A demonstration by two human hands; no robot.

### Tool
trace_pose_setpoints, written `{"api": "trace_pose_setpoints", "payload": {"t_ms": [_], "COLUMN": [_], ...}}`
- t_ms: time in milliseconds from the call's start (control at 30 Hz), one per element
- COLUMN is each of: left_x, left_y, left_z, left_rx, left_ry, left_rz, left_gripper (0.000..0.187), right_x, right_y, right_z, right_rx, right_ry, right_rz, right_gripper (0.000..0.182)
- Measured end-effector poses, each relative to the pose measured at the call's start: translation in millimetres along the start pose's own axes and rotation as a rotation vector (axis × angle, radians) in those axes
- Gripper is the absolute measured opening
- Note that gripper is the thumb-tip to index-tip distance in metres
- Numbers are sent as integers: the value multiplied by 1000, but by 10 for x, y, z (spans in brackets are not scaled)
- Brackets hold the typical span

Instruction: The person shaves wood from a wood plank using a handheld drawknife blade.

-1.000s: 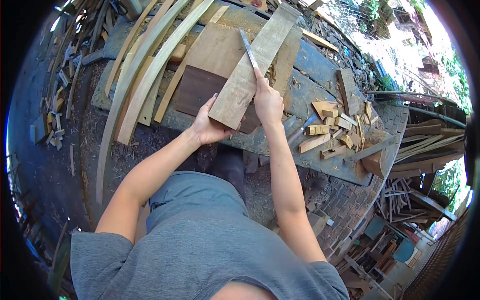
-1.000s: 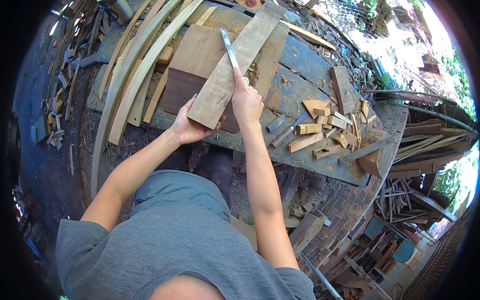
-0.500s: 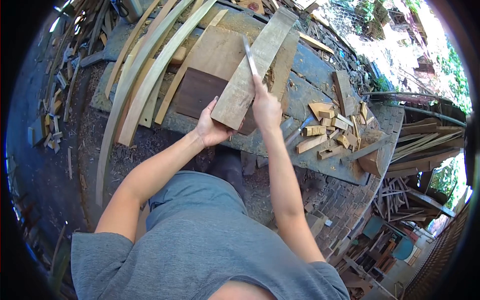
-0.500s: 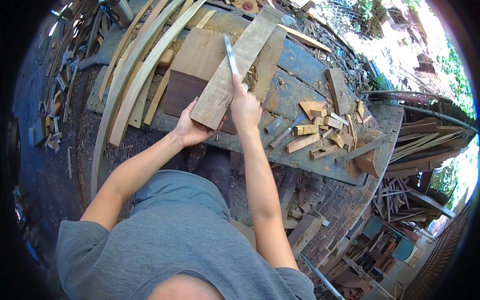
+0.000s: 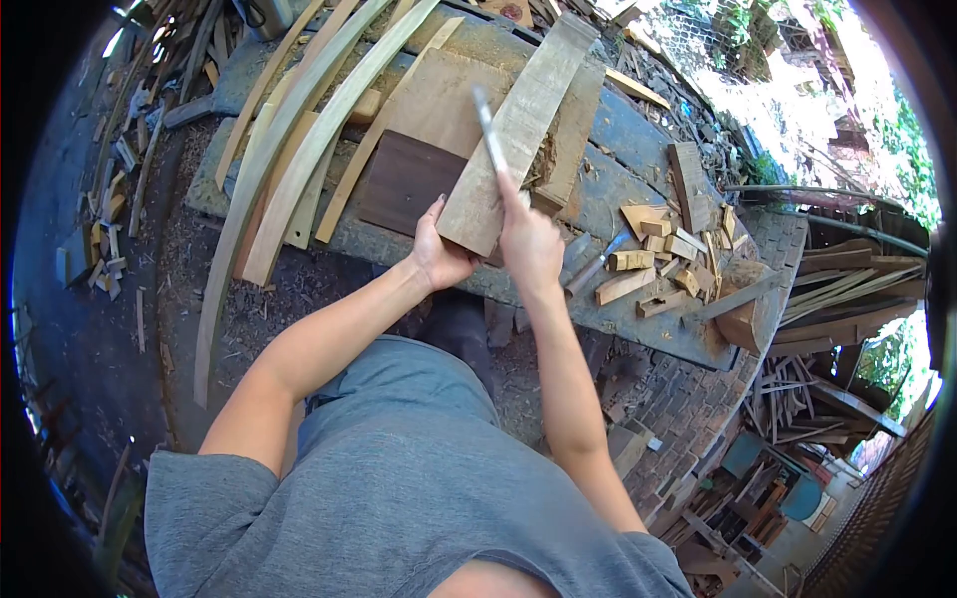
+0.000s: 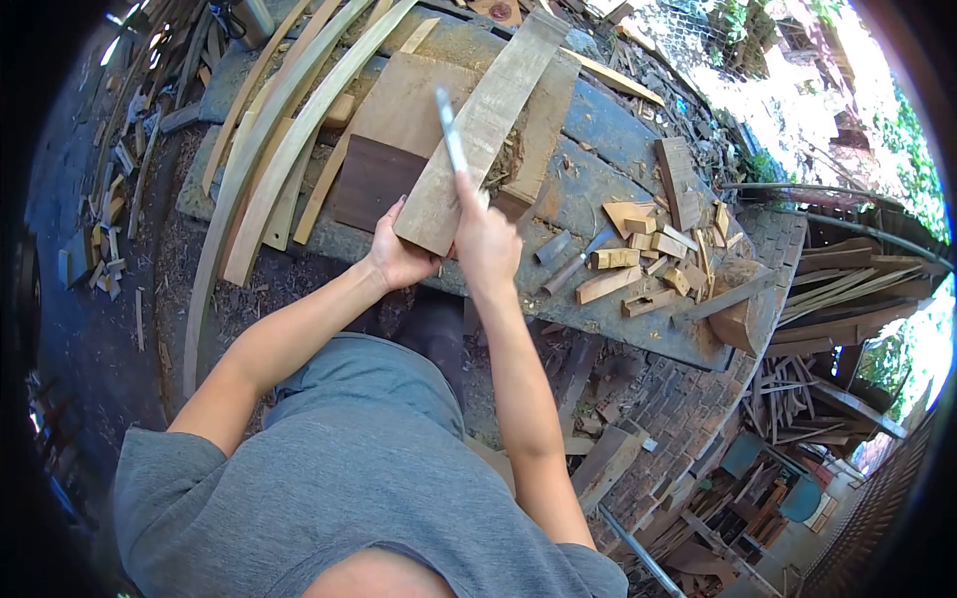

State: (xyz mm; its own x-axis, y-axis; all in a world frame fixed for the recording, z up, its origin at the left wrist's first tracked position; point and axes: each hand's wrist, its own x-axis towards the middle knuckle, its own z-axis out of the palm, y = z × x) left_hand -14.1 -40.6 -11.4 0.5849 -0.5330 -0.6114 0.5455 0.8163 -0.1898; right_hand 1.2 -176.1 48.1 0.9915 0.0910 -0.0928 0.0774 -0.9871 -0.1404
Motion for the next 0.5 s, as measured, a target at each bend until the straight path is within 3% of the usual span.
{"api": "trace_pose_setpoints", "payload": {"t_ms": [67,100,167,367,400,433,500], "left_x": [-8,110,213,113,70,45,188], "left_y": [-6,-2,49,16,43,66,68], "left_z": [6,-131,-337,-158,-116,-85,-236], "left_rx": [18,-4,-74,-110,-96,-85,-69], "left_ry": [-16,-64,-198,-132,-90,-49,-125], "left_rz": [11,18,-70,-41,-54,-68,-43], "left_gripper": [61,63,63,60,60,60,62], "right_x": [-459,-753,-1124,-477,-394,-359,-664], "right_y": [-127,-137,-220,-271,-367,-432,-423], "right_z": [-151,-122,-233,-175,-235,-267,-277], "right_rx": [-42,-33,13,-5,-26,-50,-24], "right_ry": [-76,-31,-137,-46,-127,-208,-134], "right_rz": [-62,-123,-125,-188,-127,-66,-84], "right_gripper": [59,62,65,58,55,53,56]}}
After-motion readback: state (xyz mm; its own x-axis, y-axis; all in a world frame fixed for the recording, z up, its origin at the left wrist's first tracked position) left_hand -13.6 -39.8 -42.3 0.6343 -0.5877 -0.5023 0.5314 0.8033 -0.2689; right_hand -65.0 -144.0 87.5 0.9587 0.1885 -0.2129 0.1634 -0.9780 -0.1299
